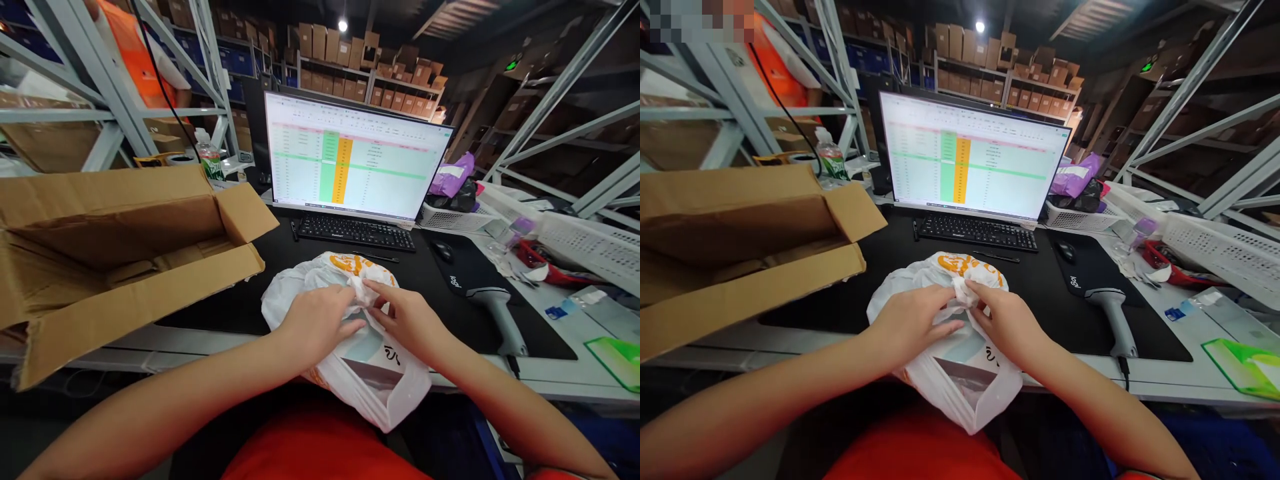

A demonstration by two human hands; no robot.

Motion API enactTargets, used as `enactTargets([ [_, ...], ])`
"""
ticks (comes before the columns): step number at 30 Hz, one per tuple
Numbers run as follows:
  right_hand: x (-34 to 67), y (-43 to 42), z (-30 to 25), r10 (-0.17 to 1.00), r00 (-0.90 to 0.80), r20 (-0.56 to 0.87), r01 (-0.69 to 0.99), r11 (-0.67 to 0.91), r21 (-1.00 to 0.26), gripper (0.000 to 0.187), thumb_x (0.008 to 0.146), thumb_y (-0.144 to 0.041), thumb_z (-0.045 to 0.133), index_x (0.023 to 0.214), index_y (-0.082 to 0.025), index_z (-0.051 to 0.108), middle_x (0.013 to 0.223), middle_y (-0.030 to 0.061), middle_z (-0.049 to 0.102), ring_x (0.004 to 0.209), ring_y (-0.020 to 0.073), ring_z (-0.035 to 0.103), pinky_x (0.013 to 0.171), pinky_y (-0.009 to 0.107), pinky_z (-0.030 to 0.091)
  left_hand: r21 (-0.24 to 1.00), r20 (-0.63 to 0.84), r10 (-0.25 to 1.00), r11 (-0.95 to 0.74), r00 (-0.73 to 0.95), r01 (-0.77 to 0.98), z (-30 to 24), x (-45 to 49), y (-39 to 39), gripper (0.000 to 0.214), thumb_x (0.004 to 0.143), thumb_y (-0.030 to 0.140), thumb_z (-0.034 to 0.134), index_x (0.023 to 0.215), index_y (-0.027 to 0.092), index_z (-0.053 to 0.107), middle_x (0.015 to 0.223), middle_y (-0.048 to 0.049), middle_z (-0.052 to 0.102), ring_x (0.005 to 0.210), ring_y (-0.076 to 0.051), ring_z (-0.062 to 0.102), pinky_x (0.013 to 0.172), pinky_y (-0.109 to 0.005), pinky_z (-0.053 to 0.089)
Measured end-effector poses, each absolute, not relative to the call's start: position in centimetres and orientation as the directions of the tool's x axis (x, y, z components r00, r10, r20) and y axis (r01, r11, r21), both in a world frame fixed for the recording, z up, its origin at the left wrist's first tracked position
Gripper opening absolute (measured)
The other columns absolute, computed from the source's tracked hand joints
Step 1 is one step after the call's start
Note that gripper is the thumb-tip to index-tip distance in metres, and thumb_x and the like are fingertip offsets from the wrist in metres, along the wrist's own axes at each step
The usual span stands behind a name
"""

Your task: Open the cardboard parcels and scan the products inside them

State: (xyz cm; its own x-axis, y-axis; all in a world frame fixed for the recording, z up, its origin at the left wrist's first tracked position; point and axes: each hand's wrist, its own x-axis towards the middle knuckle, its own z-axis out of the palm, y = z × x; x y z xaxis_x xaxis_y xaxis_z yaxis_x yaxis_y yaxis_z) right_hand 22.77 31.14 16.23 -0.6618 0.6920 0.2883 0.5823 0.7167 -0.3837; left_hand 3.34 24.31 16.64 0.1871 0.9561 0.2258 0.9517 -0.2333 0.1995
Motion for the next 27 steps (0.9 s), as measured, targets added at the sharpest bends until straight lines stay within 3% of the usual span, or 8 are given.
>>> enactTargets([
  [2, 22.6, 31.4, 16.5, 0.709, -0.651, 0.271, 0.606, 0.701, -0.377, 0.050, 0.085, -0.014, 0.069, 0.134, -0.024, 0.061, 0.087, -0.0026, 0.073, 0.063, 0.0125, 0.060, 0.062, 0.024, 0.044, 0.234, 0.271, 0.940, -0.273, 0.207, 0.933, 16.3, 3.6, 24.9, 0.028, 0.085, 0.040, 0.073, 0.102, 0.020, 0.063, 0.097, -0.0061, 0.066, 0.090, -0.028, 0.065, 0.072, -0.039, 0.053],
  [6, 22.6, 31.8, 16.7, 0.680, -0.614, 0.400, 0.642, 0.725, -0.248, 0.018, 0.083, -0.017, 0.071, 0.101, -0.020, 0.073, 0.085, 0.0021, 0.067, 0.075, 0.0177, 0.060, 0.065, 0.028, 0.044, 0.315, 0.430, 0.860, -0.428, 0.274, 0.847, 15.3, 4.1, 25.8, 0.030, 0.080, 0.022, 0.077, 0.107, 0.020, 0.063, 0.118, -0.0091, 0.059, 0.110, -0.028, 0.058, 0.094, -0.047, 0.053],
  [9, 22.9, 32.3, 16.4, 0.625, -0.603, 0.496, 0.573, 0.772, -0.275, 0.024, 0.081, -0.012, 0.068, 0.103, -0.020, 0.073, 0.089, 0.0038, 0.064, 0.084, 0.0200, 0.061, 0.070, 0.030, 0.047, 0.364, 0.530, 0.805, -0.502, 0.269, 0.785, 14.3, 4.4, 26.0, 0.035, 0.084, 0.013, 0.069, 0.117, 0.022, 0.061, 0.132, -0.0123, 0.051, 0.123, -0.029, 0.055, 0.104, -0.052, 0.051],
  [13, 23.2, 32.6, 15.7, 0.557, -0.511, 0.654, 0.331, 0.830, -0.448, 0.027, 0.081, -0.012, 0.067, 0.104, -0.025, 0.075, 0.089, 0.0024, 0.064, 0.079, 0.0165, 0.062, 0.068, 0.028, 0.050, 0.231, 0.696, 0.643, -0.623, 0.320, 0.747, 12.9, 4.6, 25.3, 0.036, 0.092, 0.009, 0.052, 0.124, 0.023, 0.056, 0.145, -0.0158, 0.040, 0.133, -0.030, 0.050, 0.105, -0.049, 0.053],
  [16, 23.2, 32.2, 15.2, 0.486, -0.410, 0.772, 0.238, 0.874, -0.423, 0.019, 0.082, -0.013, 0.068, 0.093, -0.026, 0.077, 0.089, 0.0031, 0.064, 0.080, 0.0168, 0.063, 0.068, 0.030, 0.052, 0.078, 0.801, 0.482, -0.671, 0.354, 0.737, 12.0, 4.5, 24.7, 0.032, 0.094, 0.010, 0.047, 0.123, 0.023, 0.055, 0.145, -0.0161, 0.040, 0.132, -0.029, 0.052, 0.099, -0.045, 0.057],
  [19, 23.2, 31.7, 14.7, 0.448, -0.370, 0.814, 0.204, 0.894, -0.399, 0.015, 0.084, -0.014, 0.064, 0.086, -0.025, 0.074, 0.085, 0.0035, 0.063, 0.077, 0.0170, 0.062, 0.064, 0.030, 0.052, 0.064, 0.848, 0.413, -0.700, 0.331, 0.711, 11.5, 4.3, 24.3, 0.025, 0.094, 0.008, 0.049, 0.115, 0.020, 0.054, 0.134, -0.0136, 0.052, 0.124, -0.022, 0.058, 0.097, -0.038, 0.057],
  [24, 23.3, 31.4, 14.0, 0.387, -0.413, 0.824, 0.123, 0.920, -0.371, 0.024, 0.083, -0.012, 0.059, 0.060, -0.020, 0.057, 0.083, 0.0035, 0.056, 0.074, 0.0154, 0.057, 0.061, 0.029, 0.047, 0.391, 0.731, 0.651, -0.645, 0.205, 0.657, 12.4, 4.5, 24.5, 0.034, 0.094, 0.032, 0.062, 0.122, 0.019, 0.049, 0.113, -0.0094, 0.066, 0.103, -0.022, 0.066, 0.087, -0.039, 0.058],
  [27, 23.6, 31.3, 14.2, 0.336, -0.456, 0.824, 0.072, 0.937, -0.343, 0.030, 0.082, -0.009, 0.059, 0.056, -0.018, 0.048, 0.079, 0.0023, 0.054, 0.072, 0.0139, 0.055, 0.060, 0.027, 0.044, 0.547, 0.603, 0.774, -0.579, 0.195, 0.605, 13.6, 5.1, 25.2, 0.033, 0.092, 0.029, 0.063, 0.122, 0.020, 0.054, 0.109, -0.0071, 0.069, 0.097, -0.022, 0.066, 0.086, -0.040, 0.055],
])
